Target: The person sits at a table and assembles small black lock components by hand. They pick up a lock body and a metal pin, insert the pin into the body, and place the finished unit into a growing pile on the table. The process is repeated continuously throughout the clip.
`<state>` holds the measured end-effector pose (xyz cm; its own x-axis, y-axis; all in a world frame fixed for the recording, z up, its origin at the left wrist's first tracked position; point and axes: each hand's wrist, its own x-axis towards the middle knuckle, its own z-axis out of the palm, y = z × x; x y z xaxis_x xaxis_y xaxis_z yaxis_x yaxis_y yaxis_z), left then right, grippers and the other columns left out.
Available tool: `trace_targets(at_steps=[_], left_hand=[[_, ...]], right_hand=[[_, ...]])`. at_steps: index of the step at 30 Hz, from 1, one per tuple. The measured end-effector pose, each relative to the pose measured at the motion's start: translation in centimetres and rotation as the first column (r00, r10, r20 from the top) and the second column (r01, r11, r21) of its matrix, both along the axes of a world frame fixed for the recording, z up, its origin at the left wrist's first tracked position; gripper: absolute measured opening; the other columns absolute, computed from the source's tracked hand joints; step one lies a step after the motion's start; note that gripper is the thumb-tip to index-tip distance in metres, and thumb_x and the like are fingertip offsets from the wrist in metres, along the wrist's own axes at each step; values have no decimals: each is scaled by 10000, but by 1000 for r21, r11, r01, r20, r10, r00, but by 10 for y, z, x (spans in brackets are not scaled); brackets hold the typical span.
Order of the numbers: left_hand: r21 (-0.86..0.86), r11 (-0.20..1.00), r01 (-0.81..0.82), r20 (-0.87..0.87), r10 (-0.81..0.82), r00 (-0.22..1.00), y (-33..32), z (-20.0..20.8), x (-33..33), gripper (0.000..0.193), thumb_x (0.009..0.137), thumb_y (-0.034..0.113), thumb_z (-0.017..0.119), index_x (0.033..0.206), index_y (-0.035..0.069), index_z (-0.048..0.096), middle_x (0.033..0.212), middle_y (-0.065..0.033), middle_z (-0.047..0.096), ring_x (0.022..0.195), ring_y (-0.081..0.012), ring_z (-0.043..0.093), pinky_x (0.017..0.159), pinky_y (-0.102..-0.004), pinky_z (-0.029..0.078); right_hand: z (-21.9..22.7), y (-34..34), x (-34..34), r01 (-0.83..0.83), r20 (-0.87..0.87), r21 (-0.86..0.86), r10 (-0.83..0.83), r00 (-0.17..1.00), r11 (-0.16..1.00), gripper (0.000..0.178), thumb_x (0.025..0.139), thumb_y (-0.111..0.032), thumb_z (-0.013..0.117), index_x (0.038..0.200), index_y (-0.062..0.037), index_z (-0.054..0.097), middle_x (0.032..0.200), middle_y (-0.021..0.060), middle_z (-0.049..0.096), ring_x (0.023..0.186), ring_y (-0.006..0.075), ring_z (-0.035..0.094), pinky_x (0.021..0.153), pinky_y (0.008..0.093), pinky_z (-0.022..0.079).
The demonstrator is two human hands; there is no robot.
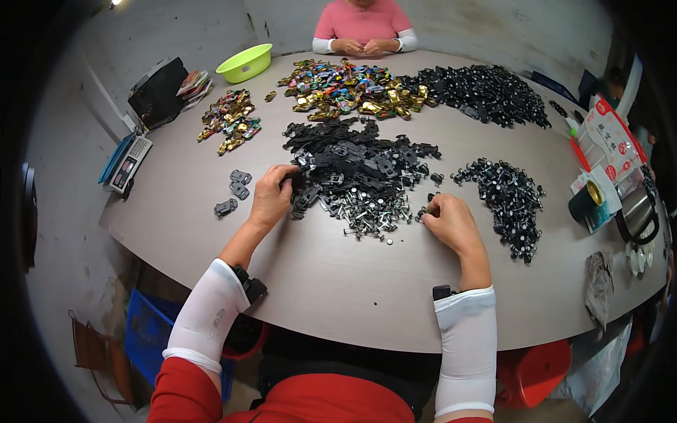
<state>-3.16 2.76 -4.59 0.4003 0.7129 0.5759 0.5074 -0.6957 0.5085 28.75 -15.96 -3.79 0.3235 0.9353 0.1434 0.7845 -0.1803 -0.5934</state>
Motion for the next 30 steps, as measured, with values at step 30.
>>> trace_targets(at_steps=[30], left_hand=[[-41,998,55,-313,-65,947,-131,6,-49,279,789,68,734,1054,7,670,975,-119,599,940,-309,566,837,-394,475]], right_hand=[[20,-10,-89,-567,-71,-138,563,823,812,185,784,-148,693,869,12,652,800,154,648,722,296,646,673,379,518]])
